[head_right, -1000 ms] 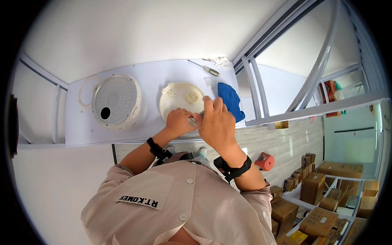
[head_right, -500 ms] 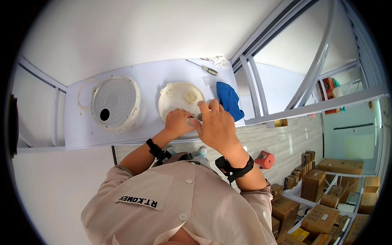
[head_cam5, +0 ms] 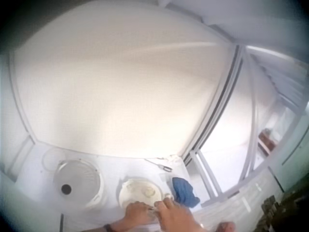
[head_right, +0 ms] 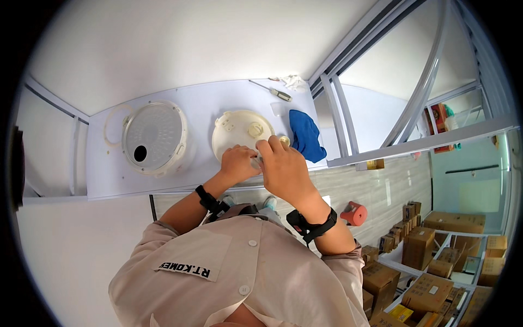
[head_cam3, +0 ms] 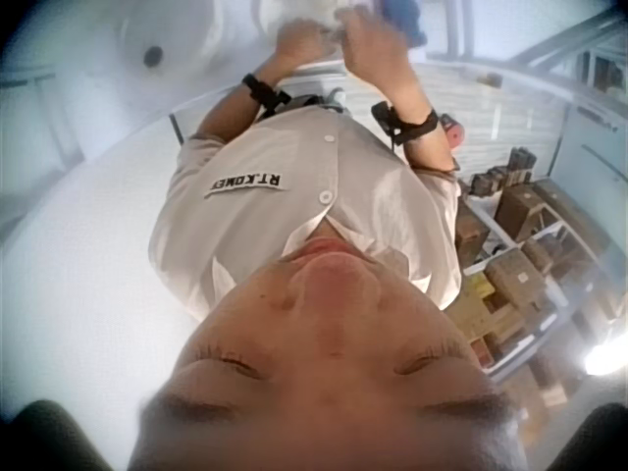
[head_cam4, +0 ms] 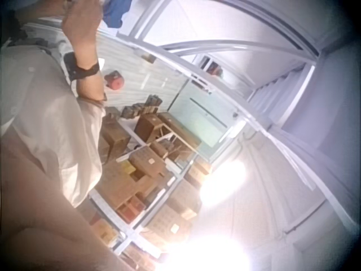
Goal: The person assembles a white plastic appliance component on a workbench. They use a screwdriver to fasten screws into a circular base, then attach a central knob and a handle to the top of the unit.
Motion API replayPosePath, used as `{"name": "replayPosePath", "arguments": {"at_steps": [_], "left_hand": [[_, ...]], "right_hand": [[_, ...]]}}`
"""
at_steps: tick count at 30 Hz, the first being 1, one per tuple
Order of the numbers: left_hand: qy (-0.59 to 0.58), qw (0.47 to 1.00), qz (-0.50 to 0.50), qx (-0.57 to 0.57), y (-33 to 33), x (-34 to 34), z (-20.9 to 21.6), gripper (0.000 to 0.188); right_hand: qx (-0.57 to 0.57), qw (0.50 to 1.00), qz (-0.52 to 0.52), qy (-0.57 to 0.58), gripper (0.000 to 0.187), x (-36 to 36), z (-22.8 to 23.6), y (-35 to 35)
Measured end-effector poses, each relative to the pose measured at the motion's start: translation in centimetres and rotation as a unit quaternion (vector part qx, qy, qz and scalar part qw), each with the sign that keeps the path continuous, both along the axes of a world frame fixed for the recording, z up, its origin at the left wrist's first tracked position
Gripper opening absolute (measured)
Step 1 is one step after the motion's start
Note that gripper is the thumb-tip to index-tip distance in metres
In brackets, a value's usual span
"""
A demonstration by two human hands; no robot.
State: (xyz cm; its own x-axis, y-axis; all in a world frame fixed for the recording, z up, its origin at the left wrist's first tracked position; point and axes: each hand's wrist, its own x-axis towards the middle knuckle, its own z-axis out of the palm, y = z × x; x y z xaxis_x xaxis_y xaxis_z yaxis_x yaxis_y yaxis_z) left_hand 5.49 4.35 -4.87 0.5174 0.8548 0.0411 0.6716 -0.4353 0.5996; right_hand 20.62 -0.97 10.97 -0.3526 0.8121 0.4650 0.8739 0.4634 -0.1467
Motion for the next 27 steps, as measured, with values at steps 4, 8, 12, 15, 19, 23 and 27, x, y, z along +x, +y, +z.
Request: {"name": "replayPosePath", "arguments": {"at_steps": [4,8,12,15,19,23,27], "left_hand": [[0.005,1.000,-0.006,-0.017,0.1,0.0,0.3,0.045],[0.002,1.000,-0.003,-0.015,0.1,0.0,0.1,0.044],[-0.001,1.000,0.000,-0.006,0.1,0.0,-0.1,0.043],[0.010,1.000,-0.006,-0.013,0.2,0.2,0.2,0.043],[-0.005,0.999,-0.015,-0.032,0.4,0.0,-0.1,0.041],[-0.016,0.999,0.012,-0.047,0.0,0.2,-0.3,0.033],[-0.019,0.999,0.013,-0.049,-0.3,0.1,-0.2,0.035]], "right_hand": [[-0.189,0.962,-0.184,-0.068,0.031,-1.1,0.6,-0.2],[-0.150,0.978,-0.141,-0.011,0.032,-1.4,1.5,-0.8],[-0.051,0.998,-0.026,0.028,0.030,-0.5,0.8,-0.4],[-0.098,0.991,-0.086,-0.003,0.027,-1.0,1.1,-0.4],[-0.112,0.989,-0.100,-0.015,0.022,-1.6,0.6,0.0],[-0.080,0.992,-0.092,-0.037,0.025,-1.5,0.4,0.3],[-0.087,0.992,-0.092,-0.005,0.022,-1.1,0.5,-0.1]]}}
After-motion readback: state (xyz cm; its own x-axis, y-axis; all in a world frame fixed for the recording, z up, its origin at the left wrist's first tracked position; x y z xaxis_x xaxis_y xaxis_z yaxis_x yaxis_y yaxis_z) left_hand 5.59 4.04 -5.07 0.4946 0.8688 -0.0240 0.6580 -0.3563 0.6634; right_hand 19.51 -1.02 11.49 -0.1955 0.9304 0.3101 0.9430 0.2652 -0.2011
